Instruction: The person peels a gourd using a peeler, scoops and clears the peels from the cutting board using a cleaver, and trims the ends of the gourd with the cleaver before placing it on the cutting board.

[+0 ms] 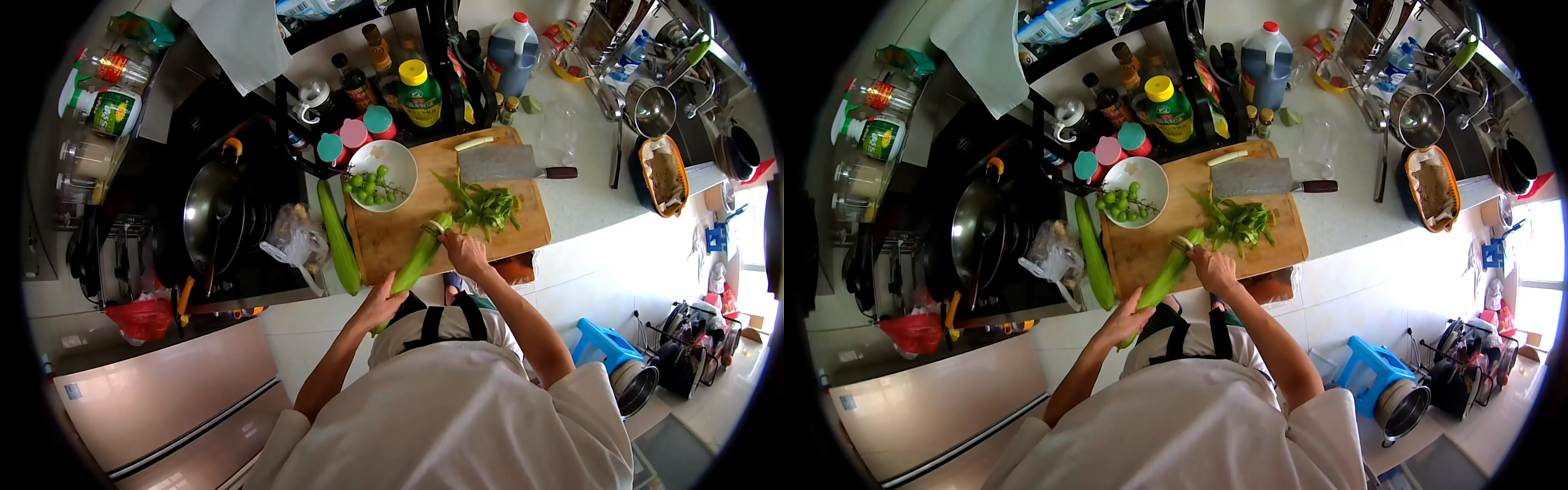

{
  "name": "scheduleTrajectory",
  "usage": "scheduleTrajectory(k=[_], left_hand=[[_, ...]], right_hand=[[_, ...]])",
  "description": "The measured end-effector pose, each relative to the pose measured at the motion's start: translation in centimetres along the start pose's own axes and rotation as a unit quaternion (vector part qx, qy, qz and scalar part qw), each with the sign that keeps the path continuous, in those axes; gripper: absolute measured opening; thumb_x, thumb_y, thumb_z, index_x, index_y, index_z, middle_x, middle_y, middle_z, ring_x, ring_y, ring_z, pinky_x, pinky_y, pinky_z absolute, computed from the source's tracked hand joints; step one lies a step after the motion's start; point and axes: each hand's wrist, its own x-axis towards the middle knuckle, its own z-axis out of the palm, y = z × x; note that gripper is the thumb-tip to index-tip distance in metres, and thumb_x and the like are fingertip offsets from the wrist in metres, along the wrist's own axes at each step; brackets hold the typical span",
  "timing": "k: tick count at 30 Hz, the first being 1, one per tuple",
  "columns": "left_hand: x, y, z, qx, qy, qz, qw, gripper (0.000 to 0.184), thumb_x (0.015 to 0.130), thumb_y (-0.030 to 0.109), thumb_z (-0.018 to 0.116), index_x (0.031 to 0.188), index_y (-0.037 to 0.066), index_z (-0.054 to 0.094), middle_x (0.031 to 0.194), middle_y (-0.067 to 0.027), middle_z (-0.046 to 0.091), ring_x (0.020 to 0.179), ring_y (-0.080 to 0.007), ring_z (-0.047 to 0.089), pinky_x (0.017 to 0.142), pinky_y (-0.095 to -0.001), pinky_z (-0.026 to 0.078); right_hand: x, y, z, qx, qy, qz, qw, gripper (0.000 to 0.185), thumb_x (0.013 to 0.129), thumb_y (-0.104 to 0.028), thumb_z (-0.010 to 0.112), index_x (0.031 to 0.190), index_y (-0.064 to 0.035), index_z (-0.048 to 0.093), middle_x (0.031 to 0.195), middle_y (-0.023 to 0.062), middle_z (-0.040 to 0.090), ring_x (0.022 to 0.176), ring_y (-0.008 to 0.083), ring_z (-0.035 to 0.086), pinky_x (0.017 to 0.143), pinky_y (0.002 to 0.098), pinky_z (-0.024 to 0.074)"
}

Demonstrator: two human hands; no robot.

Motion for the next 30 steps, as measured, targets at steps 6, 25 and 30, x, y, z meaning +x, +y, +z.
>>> scheduleTrajectory(k=[6, 25, 30], left_hand=[[-0.3, -0.6, -0.4, 0.0, 0.0, -0.024, 1.0, 0.047, 0.092, 0.016, 0.056, 0.135, 0.008, 0.038, 0.071, -0.0005, 0.051, 0.056, -0.0097, 0.05, 0.052, -0.0276, 0.044], [1.6, -1.4, -2.4, -0.211, -0.107, -0.13, 0.963, 0.041, 0.088, 0.024, 0.057, 0.121, 0.001, 0.048, 0.09, -0.0081, 0.06, 0.073, -0.0136, 0.059, 0.06, -0.0283, 0.052], [1.0, 2.0, -1.5, -0.21, -0.07, -0.166, 0.961, 0.041, 0.092, 0.026, 0.057, 0.125, 0.006, 0.044, 0.079, -0.0042, 0.054, 0.065, -0.0105, 0.053, 0.053, -0.0258, 0.046]], right_hand=[[2.1, 3.3, 1.3, -0.004, 0.072, 0.039, 0.997, 0.035, 0.096, -0.041, 0.044, 0.092, -0.0091, 0.058, 0.075, 0.0203, 0.065, 0.071, 0.0425, 0.062, 0.06, 0.0534, 0.0468], [-2.9, -1.6, -1.7, 0.087, 0.05, 0.036, 0.994, 0.024, 0.096, -0.032, 0.048, 0.101, -0.0092, 0.054, 0.079, 0.0232, 0.063, 0.077, 0.0456, 0.059, 0.064, 0.0544, 0.0445], [-4.3, -3.2, -0.9, 0.092, 0.009, -0.01, 0.996, 0.024, 0.096, -0.032, 0.047, 0.097, -0.0089, 0.053, 0.077, 0.0222, 0.063, 0.075, 0.0453, 0.06, 0.063, 0.0543, 0.0455]])
